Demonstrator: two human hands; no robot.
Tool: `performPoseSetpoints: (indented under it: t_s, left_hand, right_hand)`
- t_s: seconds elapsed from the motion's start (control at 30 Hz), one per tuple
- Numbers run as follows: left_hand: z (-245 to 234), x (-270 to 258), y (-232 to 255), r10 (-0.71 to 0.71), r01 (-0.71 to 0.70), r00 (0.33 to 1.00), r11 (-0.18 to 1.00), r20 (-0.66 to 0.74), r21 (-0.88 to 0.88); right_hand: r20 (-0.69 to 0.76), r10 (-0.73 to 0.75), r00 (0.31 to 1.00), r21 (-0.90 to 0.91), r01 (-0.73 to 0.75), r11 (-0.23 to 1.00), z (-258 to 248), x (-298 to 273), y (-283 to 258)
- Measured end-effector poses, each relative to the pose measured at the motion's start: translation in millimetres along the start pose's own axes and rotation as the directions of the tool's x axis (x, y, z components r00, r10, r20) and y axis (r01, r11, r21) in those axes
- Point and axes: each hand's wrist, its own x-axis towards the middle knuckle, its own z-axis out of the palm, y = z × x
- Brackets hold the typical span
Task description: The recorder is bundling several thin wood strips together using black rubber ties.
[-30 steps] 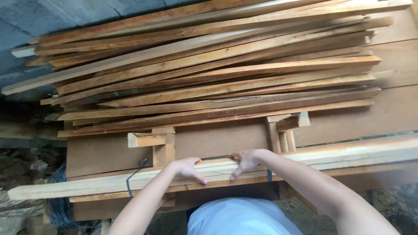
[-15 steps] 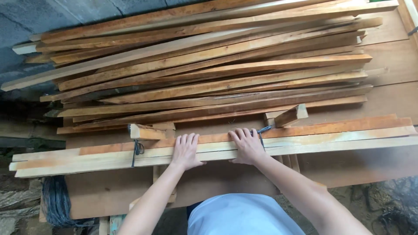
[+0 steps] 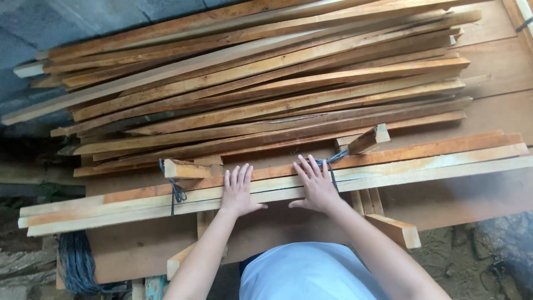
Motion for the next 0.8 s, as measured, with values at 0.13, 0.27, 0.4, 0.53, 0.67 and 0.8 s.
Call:
performPoseSetpoints:
  t_s: [0.13, 0.27, 0.4, 0.53, 0.67, 0.8]
  left_hand:
    - [-30.2, 12.8, 29.6, 0.022, -0.020, 1.000, 0.997, 0.018, -0.069]
    - [-21.9, 58.6, 64.6, 0.059, -0.062, 0.998, 0.970, -0.022, -0.233]
    - [20.2, 126.7, 106.4, 0.091, -0.082, 0.996, 0.940, 0.010, -0.331]
    - [-34.3, 117.7, 147.0, 0.001, 0.098, 0.946, 0.952, 0.323, -0.290]
    - [-50.0, 119.8, 146.3, -0.046, 0.150, 0.950, 0.936, 0.310, -0.320]
    - [-23.1, 125.3, 138.2, -0.049, 0.143, 0.957, 0.938, 0.286, -0.315]
  right_hand:
    - [-0.445, 0.202, 0.873, 0.598, 0.121, 0.792, 104.1, -27.2, 26.2]
    - [0.340, 0.588, 0.734, 0.940, -0.257, -0.223, 86.9, -53.5, 31.0]
    - [0.457, 0.487, 0.744, 0.781, -0.074, -0.620, 38.6, -45.5, 39.6]
    - [0.554, 0.445, 0.704, 0.614, 0.015, -0.789, 18.9, -22.1, 47.4]
    - [0.637, 0.371, 0.676, 0.411, 0.109, -0.905, 53.6, 2.5, 70.3]
    - [0.722, 0.249, 0.645, 0.247, 0.096, -0.964, 77.8, 14.1, 91.7]
